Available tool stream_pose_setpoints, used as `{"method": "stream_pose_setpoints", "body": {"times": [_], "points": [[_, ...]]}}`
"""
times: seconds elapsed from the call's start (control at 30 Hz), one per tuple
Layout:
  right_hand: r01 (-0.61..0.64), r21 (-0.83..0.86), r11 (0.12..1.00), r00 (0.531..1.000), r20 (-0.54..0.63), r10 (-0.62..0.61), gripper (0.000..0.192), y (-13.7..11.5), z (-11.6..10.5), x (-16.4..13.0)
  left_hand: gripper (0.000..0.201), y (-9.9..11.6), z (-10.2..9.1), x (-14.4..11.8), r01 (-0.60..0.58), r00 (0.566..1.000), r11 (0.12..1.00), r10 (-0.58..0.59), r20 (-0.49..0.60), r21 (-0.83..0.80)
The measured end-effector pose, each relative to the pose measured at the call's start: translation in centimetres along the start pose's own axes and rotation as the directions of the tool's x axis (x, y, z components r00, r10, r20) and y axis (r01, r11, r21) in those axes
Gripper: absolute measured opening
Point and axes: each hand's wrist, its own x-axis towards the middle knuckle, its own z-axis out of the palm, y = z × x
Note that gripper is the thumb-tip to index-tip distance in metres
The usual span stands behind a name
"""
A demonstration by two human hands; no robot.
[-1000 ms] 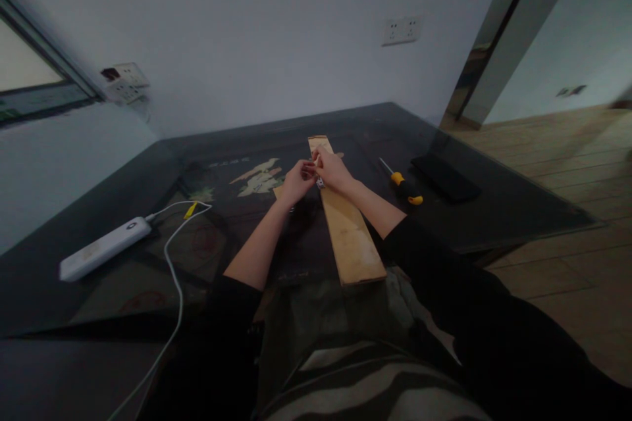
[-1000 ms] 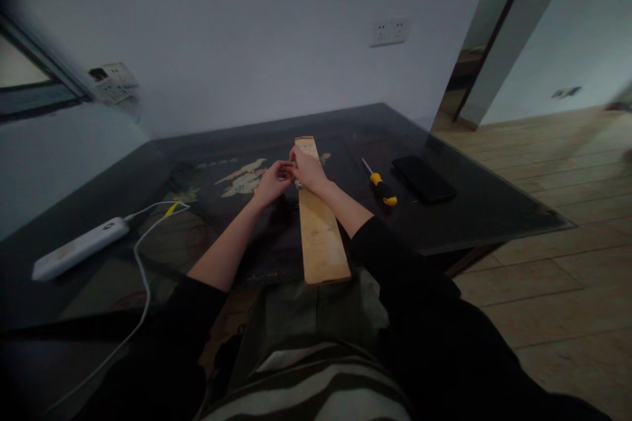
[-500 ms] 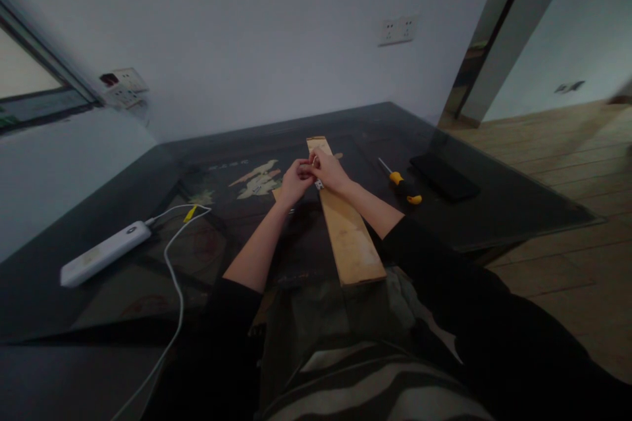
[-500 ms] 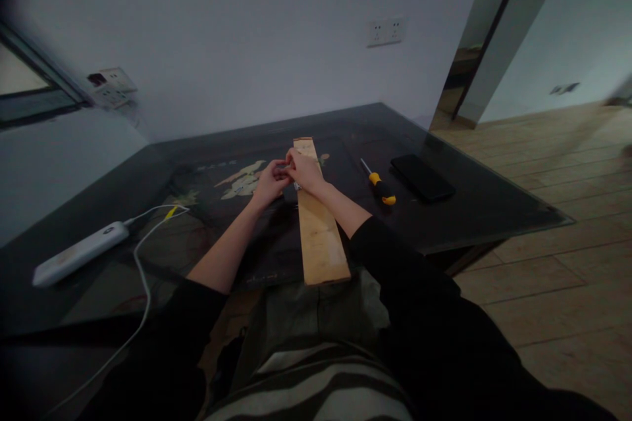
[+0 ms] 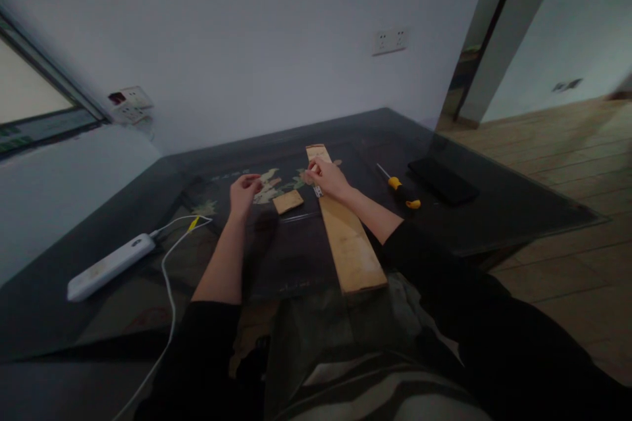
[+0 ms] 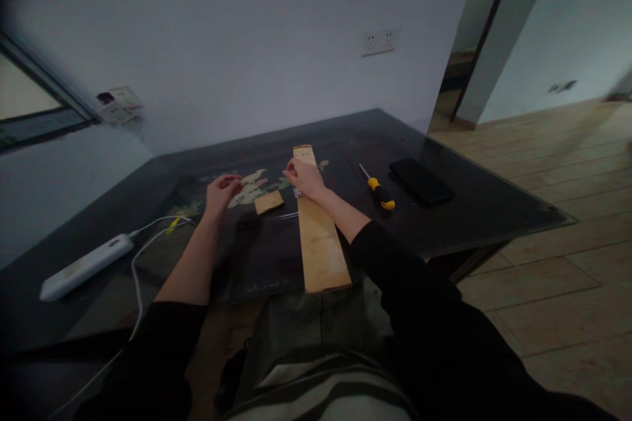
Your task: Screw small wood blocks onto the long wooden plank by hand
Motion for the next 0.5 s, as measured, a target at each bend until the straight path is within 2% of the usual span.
{"method": "stream_pose_setpoints", "body": {"times": [0.1,0.2,0.3,0.5], "points": [[-0.007,-0.034,0.999,1.0,0.016,0.008,0.014,-0.2,0.0,-0.2,0.025,-1.1,-3.0,1.0,0.061,0.989,0.97,-0.027,-0.145,0.234],[-0.009,-0.046,0.999,0.999,0.036,0.011,0.015,-0.3,0.0,-0.3,0.018,-1.5,-4.3,1.1,0.136,0.989,0.889,-0.094,-0.117,0.437],[-0.001,-0.081,0.997,0.998,0.057,0.006,0.014,-0.4,-0.2,-0.3,0.013,-1.4,-4.4,0.8,0.176,0.984,0.821,-0.166,-0.069,0.544],[0.002,-0.134,0.991,0.995,0.1,0.012,0.014,-0.6,-0.2,-0.2,0.009,-1.9,-3.9,0.6,0.172,0.973,0.699,-0.228,-0.012,0.694]]}}
